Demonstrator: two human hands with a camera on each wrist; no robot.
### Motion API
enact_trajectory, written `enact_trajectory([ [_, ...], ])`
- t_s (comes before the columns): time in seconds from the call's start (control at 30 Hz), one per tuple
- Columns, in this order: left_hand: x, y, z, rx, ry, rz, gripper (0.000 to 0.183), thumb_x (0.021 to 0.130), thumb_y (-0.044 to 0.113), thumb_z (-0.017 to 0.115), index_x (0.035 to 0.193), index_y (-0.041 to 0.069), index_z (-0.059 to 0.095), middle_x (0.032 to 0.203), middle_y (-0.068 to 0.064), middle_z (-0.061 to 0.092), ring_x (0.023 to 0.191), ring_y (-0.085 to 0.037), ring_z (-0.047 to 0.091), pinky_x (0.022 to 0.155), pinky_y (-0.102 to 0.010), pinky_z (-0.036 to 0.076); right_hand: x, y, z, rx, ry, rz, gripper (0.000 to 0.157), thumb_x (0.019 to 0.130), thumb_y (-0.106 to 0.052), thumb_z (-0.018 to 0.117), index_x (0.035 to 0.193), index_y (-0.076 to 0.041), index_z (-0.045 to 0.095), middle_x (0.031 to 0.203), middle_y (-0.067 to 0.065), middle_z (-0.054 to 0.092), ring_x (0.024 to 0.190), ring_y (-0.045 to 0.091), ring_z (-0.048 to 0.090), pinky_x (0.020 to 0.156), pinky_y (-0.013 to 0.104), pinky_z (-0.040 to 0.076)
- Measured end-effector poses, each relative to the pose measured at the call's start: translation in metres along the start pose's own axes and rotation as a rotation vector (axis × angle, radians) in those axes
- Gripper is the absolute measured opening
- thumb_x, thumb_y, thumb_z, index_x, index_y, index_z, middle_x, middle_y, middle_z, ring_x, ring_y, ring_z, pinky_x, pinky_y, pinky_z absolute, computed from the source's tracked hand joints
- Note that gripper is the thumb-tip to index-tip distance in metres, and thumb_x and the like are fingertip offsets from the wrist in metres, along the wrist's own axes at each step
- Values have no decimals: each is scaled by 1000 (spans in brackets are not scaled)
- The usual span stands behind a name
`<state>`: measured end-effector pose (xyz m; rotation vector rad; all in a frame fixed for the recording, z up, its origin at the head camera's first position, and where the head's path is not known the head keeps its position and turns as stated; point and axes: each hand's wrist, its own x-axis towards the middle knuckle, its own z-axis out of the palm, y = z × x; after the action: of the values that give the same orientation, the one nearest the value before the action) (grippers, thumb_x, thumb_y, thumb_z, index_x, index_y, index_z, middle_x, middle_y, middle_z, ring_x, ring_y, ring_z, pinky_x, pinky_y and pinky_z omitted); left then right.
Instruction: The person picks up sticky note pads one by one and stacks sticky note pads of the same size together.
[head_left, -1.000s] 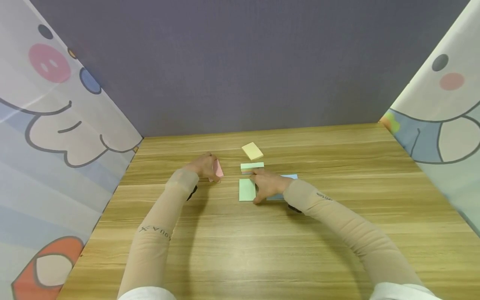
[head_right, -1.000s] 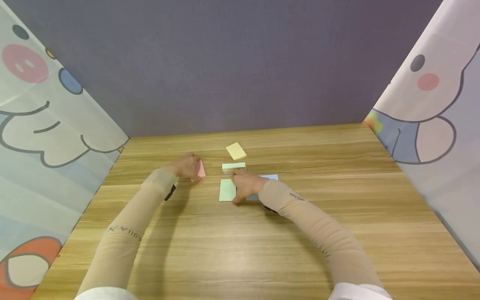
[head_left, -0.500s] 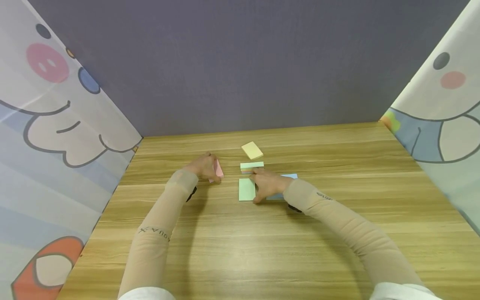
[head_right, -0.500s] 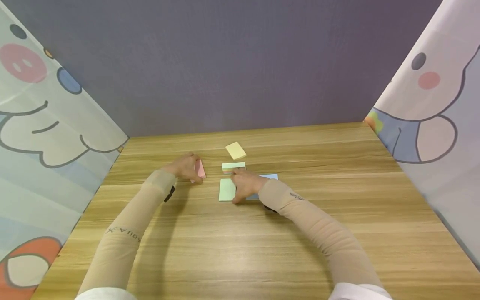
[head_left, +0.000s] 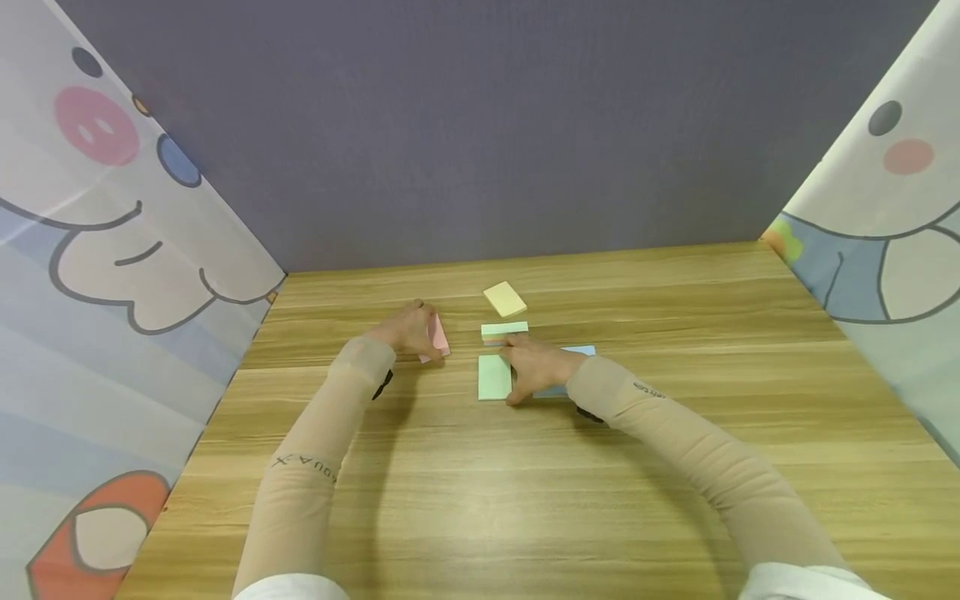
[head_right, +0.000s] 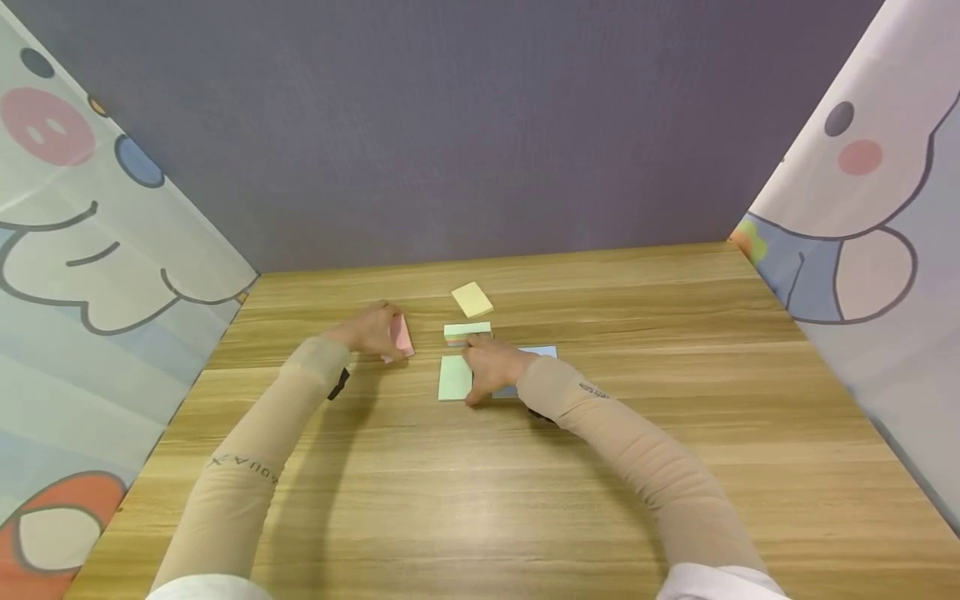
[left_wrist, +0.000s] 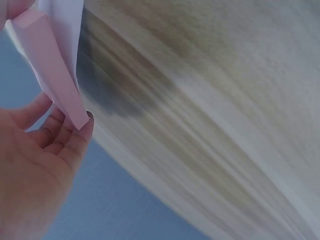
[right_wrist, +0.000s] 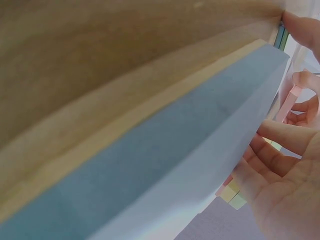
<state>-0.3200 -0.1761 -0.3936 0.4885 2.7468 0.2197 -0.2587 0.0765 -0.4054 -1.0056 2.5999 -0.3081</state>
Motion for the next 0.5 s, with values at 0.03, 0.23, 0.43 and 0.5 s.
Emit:
enact_trajectory([
  [0.03, -1, 1, -1, 0, -1, 0, 97, 64, 48, 74, 137, -2, 33, 143, -20, 30, 132, -36, 29, 108, -48, 30, 0, 0, 0, -2, 1, -1, 74, 68, -42, 76, 125, -1, 51, 142, 21, 33, 129, 35, 33, 106, 46, 33],
  [0.23, -6, 6, -7, 8, 6, 10, 94, 66, 45, 73, 138, 1, 34, 142, -18, 31, 131, -35, 30, 106, -47, 33, 0, -1, 0, -2, -5, 0, 76, 69, -42, 76, 126, 1, 50, 143, 22, 32, 131, 36, 31, 107, 46, 31],
  [0.43, -7, 11, -11, 4, 7, 18, 90, 66, 39, 73, 138, 1, 33, 146, -20, 25, 136, -37, 21, 106, -51, 30, 1, -1, 0, -10, -3, 5, 75, 68, -43, 76, 125, 0, 51, 142, 21, 33, 130, 35, 32, 108, 45, 31],
  [0.5, -8, 12, -13, -3, 0, 21, 91, 66, 38, 74, 138, 1, 32, 147, -21, 22, 137, -38, 18, 107, -53, 29, 1, -1, 0, -8, -1, 6, 76, 68, -43, 76, 125, 0, 51, 142, 21, 32, 130, 35, 31, 108, 46, 31],
])
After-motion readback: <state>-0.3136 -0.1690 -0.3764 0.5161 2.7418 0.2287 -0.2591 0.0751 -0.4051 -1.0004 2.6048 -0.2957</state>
